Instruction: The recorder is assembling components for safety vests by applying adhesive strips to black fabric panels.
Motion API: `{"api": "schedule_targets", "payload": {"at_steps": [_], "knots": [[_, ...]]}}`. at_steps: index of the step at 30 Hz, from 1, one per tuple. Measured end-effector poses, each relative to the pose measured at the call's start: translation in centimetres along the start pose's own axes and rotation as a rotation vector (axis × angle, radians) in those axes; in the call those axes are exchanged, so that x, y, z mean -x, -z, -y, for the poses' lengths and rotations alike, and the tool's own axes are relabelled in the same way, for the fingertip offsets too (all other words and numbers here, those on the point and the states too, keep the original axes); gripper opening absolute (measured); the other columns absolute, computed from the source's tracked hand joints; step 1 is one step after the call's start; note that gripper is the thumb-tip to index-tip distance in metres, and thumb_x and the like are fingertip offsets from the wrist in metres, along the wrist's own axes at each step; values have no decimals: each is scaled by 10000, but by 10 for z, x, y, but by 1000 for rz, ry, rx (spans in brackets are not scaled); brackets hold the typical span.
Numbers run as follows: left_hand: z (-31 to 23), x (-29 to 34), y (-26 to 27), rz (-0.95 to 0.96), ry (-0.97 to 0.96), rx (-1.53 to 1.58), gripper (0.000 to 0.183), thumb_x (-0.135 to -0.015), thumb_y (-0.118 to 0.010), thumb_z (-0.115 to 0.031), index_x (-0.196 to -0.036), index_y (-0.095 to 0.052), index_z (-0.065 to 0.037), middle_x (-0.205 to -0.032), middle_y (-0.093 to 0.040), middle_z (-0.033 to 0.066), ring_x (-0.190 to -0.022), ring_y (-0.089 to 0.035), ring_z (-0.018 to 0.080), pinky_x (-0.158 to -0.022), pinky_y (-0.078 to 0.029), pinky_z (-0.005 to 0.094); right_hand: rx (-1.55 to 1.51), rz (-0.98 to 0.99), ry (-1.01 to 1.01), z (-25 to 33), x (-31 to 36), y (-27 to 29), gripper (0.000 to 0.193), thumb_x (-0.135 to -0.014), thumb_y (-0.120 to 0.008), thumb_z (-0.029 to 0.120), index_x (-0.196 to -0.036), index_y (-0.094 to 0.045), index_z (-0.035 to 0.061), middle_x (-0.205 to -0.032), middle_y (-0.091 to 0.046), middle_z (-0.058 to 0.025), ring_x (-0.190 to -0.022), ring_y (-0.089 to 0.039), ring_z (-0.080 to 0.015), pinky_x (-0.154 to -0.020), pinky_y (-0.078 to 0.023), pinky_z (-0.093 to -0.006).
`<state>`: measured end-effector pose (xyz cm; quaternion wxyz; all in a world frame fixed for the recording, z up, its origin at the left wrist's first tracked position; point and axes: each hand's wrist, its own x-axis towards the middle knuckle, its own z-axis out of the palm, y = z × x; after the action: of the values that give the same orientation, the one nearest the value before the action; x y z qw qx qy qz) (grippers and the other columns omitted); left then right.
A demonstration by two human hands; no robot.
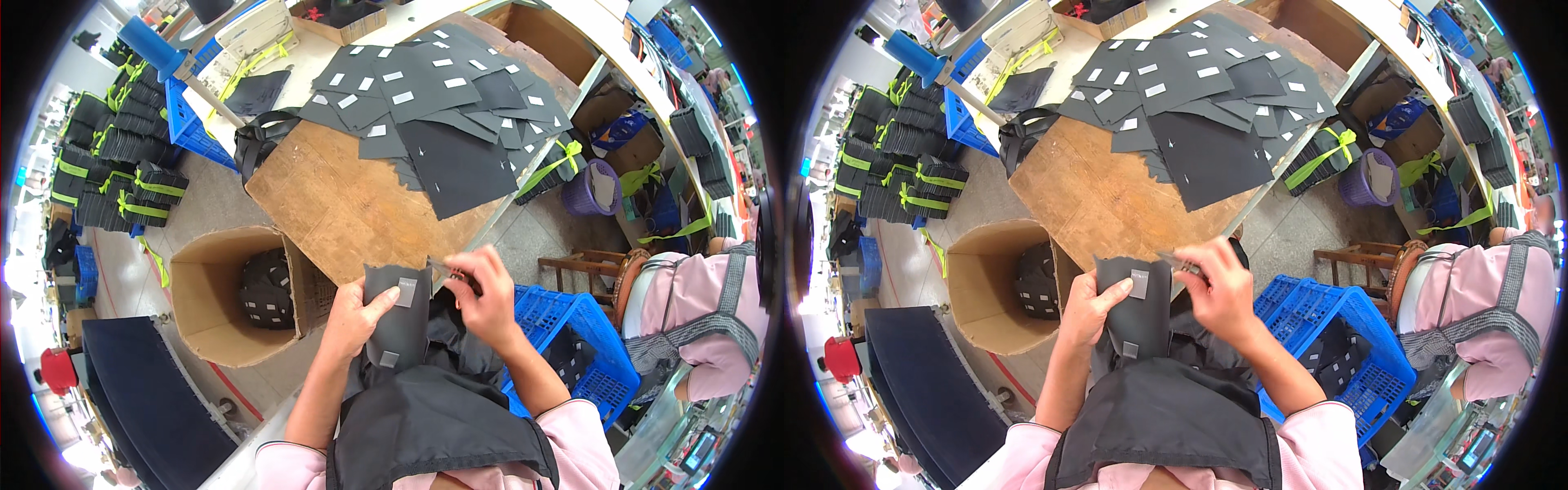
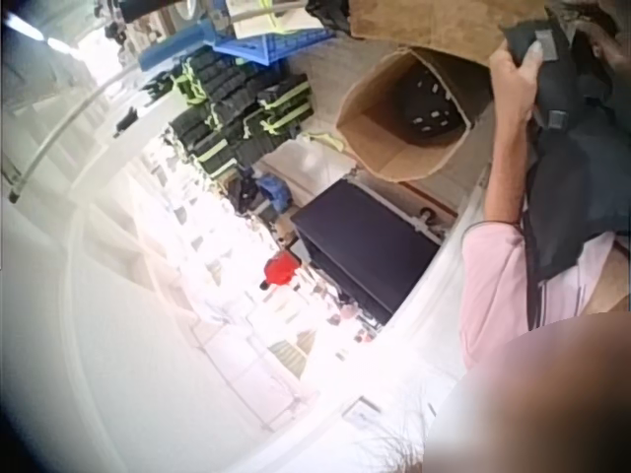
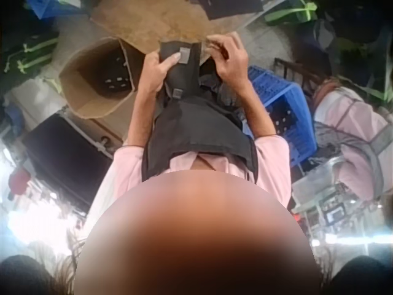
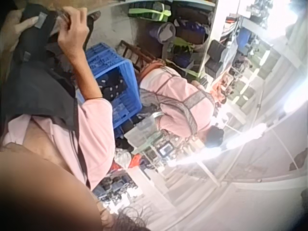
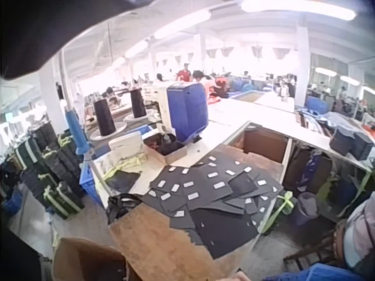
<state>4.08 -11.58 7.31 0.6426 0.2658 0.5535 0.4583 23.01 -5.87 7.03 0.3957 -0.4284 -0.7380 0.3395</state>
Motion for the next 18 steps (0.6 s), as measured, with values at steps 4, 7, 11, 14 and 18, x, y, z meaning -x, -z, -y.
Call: {"api": "schedule_targets", "payload": {"at_steps": [4, 7, 11, 14, 18], "knots": [[4, -7, -2, 88, 19, 88, 254, -884, -569, -118, -1095, -556, 23, -990, -611, 60, -877, -565, 103, -777, -465, 254, -845, 559, -604, -30, -20, 14, 431, -735, -712, 222, -1100, -551, 57, -916, -523, 25, -696, -464, -50, -584, -351, -170], [19, -13, -1, -27, -59, -11, 212, -897, -564, -150, -1047, -547, -2, -968, -604, 58, -913, -562, 116, -831, -446, 265, -939, 761, -573, -32, -12, 10, 226, -778, -686, 173, -931, -572, 51, -793, -542, 54, -674, -438, -20, -599, -337, -194], [10, -10, 0, 133, 21, 383, 277, -874, -606, -182, -1083, -554, -7, -1003, -586, 55, -933, -540, 118, -837, -425, 268, -917, 346, -778, -20, -10, 2, 139, -812, -661, 145, -863, -557, 68, -669, -482, 70, -575, -385, 7, -475, -277, -161], [10, -12, -7, 56, 32, 143, 293, -774, -718, -119, -1008, -594, 7, -915, -621, 51, -843, -575, 116, -794, -452, 264, -557, 177, -508, -11, 2, -10, 243, -808, -650, 80, -1014, -526, 53, -753, -465, 28, -656, -420, -35, -551, -346, -193], [7, -9, -6, -67, 15, 145, 240, -777, -712, -102, -959, -611, 18, -879, -633, 44, -772, -580, 105, -730, -465, 241, -72, -126, -130, 3, 18, -9, 320, -739, -705, 84, -1023, -559, 55, -781, -517, -71, -670, -570, -160, -574, -447, -279]]}}
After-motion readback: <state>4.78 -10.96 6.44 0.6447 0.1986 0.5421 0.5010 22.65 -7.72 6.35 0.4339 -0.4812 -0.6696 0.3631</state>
